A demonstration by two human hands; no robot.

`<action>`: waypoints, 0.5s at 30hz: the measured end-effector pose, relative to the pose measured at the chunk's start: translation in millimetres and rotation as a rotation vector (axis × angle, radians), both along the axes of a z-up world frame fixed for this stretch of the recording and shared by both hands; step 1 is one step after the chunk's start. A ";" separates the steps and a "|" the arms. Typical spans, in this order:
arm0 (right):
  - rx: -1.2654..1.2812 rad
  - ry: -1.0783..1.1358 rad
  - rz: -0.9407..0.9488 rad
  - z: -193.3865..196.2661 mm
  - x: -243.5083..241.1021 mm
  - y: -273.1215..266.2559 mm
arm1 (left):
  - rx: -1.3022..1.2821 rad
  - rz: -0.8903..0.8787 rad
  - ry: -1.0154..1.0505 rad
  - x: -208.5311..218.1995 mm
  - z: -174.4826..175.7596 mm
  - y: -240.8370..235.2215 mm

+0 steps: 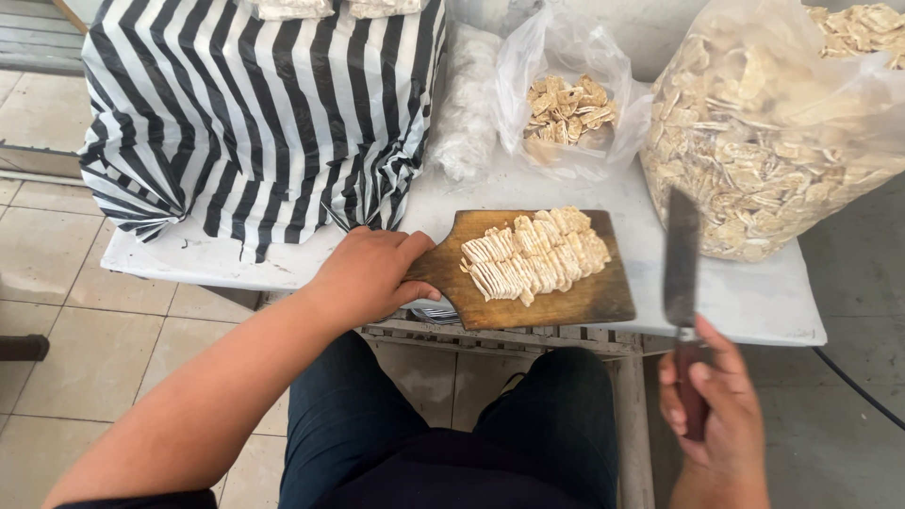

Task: The person slices a block of white food on a wooden cutting board using a knife. The person then places the sliced pieces into a plastic bag and continues slicing another block of the same food.

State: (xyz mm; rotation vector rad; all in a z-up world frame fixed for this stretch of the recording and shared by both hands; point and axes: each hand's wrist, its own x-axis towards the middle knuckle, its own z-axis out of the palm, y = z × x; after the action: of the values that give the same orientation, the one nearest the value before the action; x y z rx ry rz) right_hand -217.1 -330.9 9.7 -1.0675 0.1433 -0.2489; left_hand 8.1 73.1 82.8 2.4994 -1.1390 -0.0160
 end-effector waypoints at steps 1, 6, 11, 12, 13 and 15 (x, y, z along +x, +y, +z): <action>-0.004 -0.028 0.000 4.9 -1.9 -2.6 | 0.048 0.020 0.023 -1.6 8.5 1.7; -0.047 -0.131 -0.014 34.2 -5.4 -11.0 | 0.158 0.081 -0.016 9.4 59.3 5.6; -0.120 -0.072 -0.047 58.5 11.5 -6.3 | 0.240 0.193 -0.068 44.6 99.3 -3.0; -0.116 -0.061 -0.051 62.5 19.5 -4.8 | 0.256 0.214 -0.063 53.5 104.6 -6.5; -0.138 -0.035 -0.038 66.8 28.0 -3.2 | 0.247 0.209 -0.089 62.2 108.9 -9.8; -0.186 0.018 -0.011 76.5 45.6 0.4 | 0.225 0.202 -0.138 79.2 114.6 -17.4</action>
State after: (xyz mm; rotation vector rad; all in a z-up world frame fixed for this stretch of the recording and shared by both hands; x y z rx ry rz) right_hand -171.5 -330.6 86.2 -1.2541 0.1439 -0.2669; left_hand 87.3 55.7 197.4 2.8447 -0.9770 0.0894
